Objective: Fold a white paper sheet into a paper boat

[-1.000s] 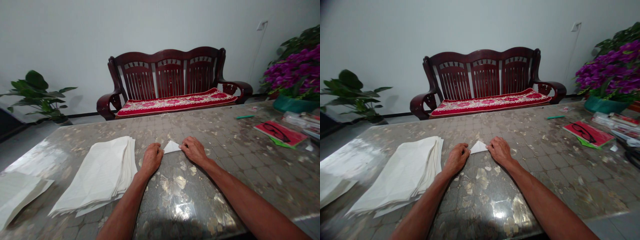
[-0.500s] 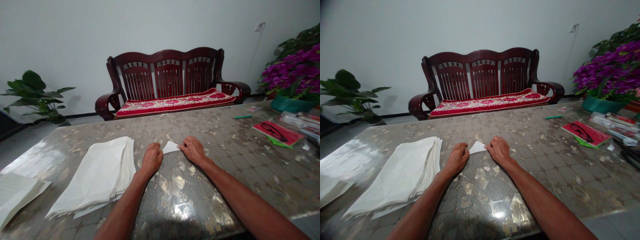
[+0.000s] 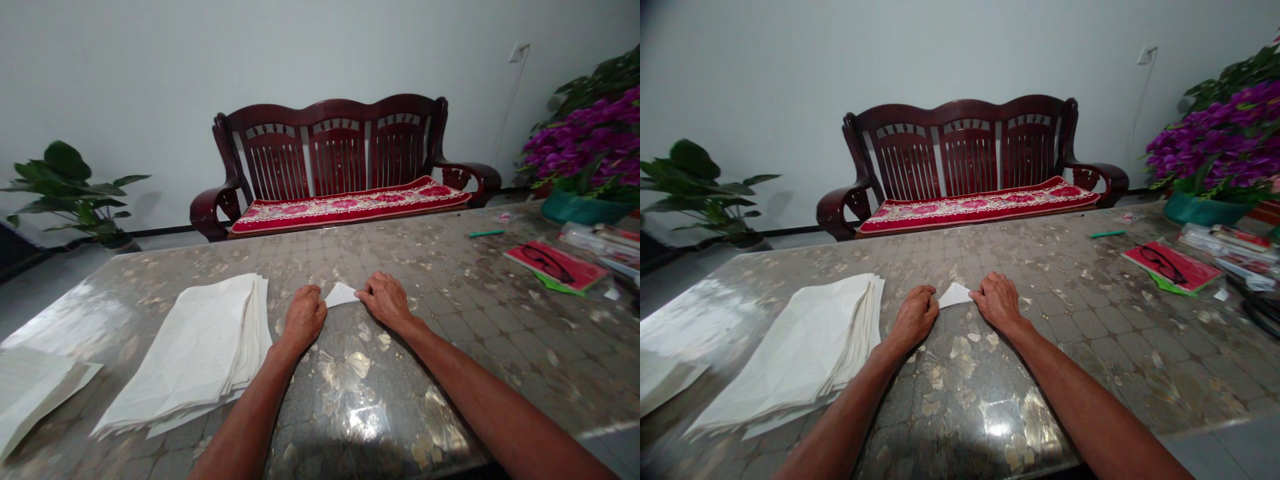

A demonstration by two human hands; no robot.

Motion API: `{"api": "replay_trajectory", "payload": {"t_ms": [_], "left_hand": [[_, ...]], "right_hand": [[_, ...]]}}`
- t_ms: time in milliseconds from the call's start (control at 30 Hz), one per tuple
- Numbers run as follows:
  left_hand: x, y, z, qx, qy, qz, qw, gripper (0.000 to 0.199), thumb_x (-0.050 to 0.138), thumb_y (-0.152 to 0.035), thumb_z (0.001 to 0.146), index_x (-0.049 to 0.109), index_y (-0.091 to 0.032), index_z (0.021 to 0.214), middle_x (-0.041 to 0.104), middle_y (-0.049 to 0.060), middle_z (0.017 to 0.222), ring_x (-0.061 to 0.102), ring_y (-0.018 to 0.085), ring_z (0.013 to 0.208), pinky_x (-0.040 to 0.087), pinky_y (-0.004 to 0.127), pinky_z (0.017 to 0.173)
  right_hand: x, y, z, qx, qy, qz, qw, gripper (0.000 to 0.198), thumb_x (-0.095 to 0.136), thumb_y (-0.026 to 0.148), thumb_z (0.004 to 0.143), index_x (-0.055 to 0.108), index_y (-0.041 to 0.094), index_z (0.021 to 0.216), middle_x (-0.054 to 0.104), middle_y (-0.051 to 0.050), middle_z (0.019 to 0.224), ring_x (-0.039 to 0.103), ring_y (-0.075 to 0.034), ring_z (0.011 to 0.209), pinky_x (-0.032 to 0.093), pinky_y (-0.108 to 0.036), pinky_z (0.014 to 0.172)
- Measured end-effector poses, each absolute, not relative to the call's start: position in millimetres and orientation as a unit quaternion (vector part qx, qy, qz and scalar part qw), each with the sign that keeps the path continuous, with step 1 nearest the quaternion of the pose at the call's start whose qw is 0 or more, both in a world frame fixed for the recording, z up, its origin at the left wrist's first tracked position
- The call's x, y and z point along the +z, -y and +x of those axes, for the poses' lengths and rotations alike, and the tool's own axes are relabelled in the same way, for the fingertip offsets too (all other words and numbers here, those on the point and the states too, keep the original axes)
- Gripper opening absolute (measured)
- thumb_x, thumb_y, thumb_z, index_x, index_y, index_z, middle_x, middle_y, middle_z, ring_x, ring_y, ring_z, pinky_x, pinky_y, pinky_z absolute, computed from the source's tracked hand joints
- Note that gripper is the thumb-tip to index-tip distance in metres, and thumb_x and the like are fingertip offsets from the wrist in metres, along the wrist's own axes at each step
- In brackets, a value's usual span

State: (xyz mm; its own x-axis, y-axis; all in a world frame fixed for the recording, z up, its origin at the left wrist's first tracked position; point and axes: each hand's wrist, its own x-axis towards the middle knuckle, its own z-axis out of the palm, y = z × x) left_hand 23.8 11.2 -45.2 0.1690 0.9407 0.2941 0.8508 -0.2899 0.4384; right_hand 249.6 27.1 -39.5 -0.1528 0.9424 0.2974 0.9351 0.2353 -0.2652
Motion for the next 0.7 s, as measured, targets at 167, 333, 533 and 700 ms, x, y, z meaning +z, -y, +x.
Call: {"api": "replay_trajectory", "payload": {"t_ms": [167,333,533,700], "left_hand": [[-47.5,-11.3,22.6,0.256,-0.584,0.766,0.077,0.014,0.052,-0.013,0.088,0.06,-0.02,0.078,0.067,0.012,0.114,0.061,0.024,0.109,0.047,0.037,0.102],[-48.1,-11.2,23.0,0.242,-0.586,0.77,0.065,0.012,0.051,-0.015,0.089,0.061,-0.019,0.084,0.066,0.012,0.116,0.06,0.024,0.11,0.046,0.037,0.102],[-47.0,-9.8,23.7,0.223,-0.591,0.773,0.056,0.016,0.048,-0.018,0.093,0.063,-0.017,0.096,0.064,0.014,0.119,0.058,0.026,0.111,0.046,0.04,0.102],[-45.9,-10.2,23.4,0.205,-0.59,0.78,0.046,0.017,0.047,-0.019,0.094,0.064,-0.016,0.1,0.064,0.013,0.119,0.057,0.026,0.111,0.045,0.039,0.101]], "right_hand": [[-39.0,-26.6,248.8,0.009,0.76,-0.618,0.201,0.021,0.067,0.038,0.09,0.067,0.021,0.077,0.066,-0.005,0.089,0.055,-0.021,0.087,0.034,-0.032,0.075],[-38.6,-25.9,248.5,0.006,0.762,-0.616,0.2,0.019,0.067,0.036,0.09,0.067,0.02,0.079,0.066,-0.005,0.091,0.055,-0.021,0.088,0.033,-0.033,0.075],[-37.8,-25.9,248.1,0.007,0.766,-0.615,0.189,0.018,0.064,0.035,0.091,0.066,0.021,0.08,0.066,-0.006,0.092,0.055,-0.022,0.09,0.033,-0.033,0.076],[-37.0,-26.3,247.2,0.007,0.766,-0.619,0.175,0.017,0.062,0.033,0.093,0.067,0.02,0.082,0.067,-0.007,0.095,0.056,-0.022,0.093,0.033,-0.033,0.078]]}}
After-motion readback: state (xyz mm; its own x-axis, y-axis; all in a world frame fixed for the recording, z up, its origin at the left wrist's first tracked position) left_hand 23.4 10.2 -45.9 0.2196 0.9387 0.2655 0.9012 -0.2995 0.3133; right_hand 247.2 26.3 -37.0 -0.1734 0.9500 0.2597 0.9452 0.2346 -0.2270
